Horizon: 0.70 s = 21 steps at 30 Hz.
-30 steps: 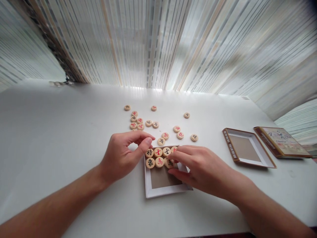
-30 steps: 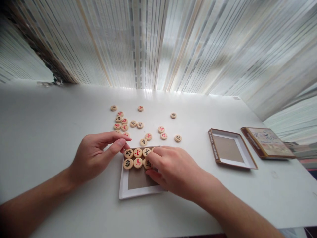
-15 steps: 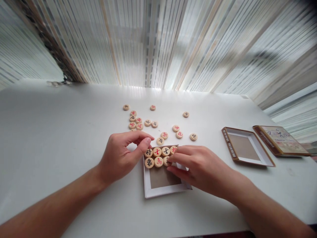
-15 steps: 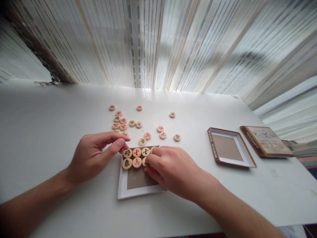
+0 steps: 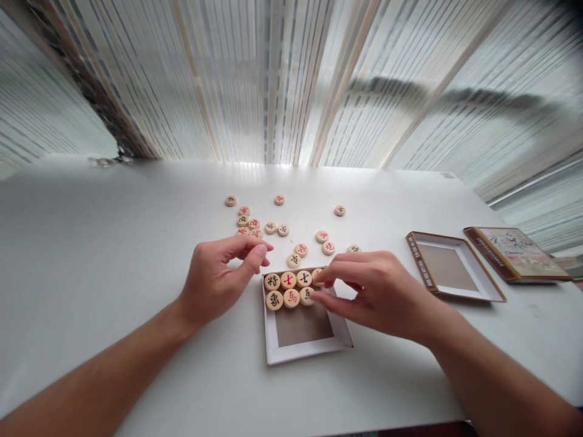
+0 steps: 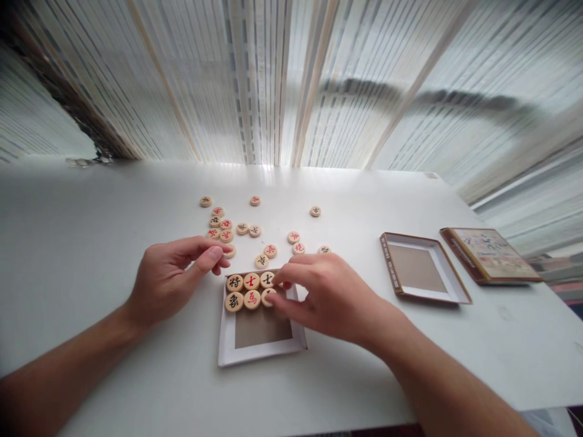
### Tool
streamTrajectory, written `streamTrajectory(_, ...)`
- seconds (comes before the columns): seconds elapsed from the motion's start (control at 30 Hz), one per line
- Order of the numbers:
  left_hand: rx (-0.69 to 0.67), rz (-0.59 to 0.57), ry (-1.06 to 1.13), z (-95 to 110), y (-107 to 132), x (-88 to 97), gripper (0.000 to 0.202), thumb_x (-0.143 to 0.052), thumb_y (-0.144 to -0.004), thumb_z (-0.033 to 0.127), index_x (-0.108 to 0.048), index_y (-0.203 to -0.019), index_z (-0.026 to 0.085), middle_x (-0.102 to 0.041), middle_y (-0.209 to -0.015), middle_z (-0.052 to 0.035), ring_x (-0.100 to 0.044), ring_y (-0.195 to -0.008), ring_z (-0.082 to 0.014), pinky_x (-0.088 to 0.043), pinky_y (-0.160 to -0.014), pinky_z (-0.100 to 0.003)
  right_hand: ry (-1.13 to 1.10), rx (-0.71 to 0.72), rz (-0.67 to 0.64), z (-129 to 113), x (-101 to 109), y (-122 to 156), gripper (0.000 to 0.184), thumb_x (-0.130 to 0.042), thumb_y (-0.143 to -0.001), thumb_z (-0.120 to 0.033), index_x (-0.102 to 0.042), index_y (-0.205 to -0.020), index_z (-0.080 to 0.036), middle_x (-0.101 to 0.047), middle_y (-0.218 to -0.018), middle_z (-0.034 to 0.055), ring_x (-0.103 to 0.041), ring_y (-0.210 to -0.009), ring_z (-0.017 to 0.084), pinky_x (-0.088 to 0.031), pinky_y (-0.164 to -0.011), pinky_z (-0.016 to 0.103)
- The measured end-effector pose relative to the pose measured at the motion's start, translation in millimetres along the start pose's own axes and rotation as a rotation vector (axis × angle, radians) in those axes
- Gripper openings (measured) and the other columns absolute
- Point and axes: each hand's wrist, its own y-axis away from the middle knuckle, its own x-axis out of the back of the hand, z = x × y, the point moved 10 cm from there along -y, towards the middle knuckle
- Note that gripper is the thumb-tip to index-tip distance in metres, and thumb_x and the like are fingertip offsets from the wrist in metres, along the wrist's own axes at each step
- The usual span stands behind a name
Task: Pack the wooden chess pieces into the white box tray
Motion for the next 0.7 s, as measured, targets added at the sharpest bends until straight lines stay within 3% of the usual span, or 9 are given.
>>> streamTrajectory(0.13,0.043,0.073,-0.027,-9.9,-8.6,14.8,0.024,-0.067,-0.096,0.027,-0.078,-0.078,0.017,-0.079,-0.070,-0.0022,-0.070,-0.061,-0.0145,-0.055,-0.062,-0.024,-0.045,-0.114,0.254,25.1,24.1,-1.9,0.023,-0.071,-0.097,-0.023,-0.074,-0.075,-0.018,-0.062,-0.059,-0.0020,-0.041,-0.049,0.010,-0.035,-0.052,0.027)
streamTrajectory(0.27,0.067,0.121,-0.070,-17.1,-15.6,25.8,0.022,-0.066,-0.093,0.026,-0.076,-0.075,0.018,-0.071,-0.060,0.0013,-0.066,-0.056,-0.0134,-0.051,-0.057,-0.022,-0.078,-0.278,0.441,58.9,30.6,4.0,0.031,-0.070,-0.097,-0.029,-0.072,-0.068,-0.017,-0.055,-0.053,-0.0022,-0.041,-0.049,0.010,-0.032,-0.050,0.027)
streamTrajectory(0.43,0.071,0.159,-0.087,-24.1,-18.7,31.2,0.024,-0.064,-0.092,0.029,-0.075,-0.074,0.018,-0.071,-0.058,0.0013,-0.064,-0.053,-0.0132,-0.050,-0.054,-0.022,-0.188,-0.340,0.491,86.3,20.2,6.5,0.037,-0.070,-0.095,-0.036,-0.072,-0.064,-0.016,-0.055,-0.049,-0.0021,-0.040,-0.047,0.010,-0.028,-0.047,0.027)
streamTrajectory(0.7,0.074,0.142,-0.102,-28.2,-16.3,29.7,0.024,-0.066,-0.093,0.031,-0.076,-0.074,0.019,-0.072,-0.060,0.0015,-0.065,-0.054,-0.0124,-0.050,-0.055,-0.022,-0.209,-0.350,0.496,93.3,18.6,7.1,0.039,-0.069,-0.096,-0.037,-0.070,-0.063,-0.017,-0.057,-0.050,-0.0016,-0.040,-0.047,0.010,-0.026,-0.047,0.028)
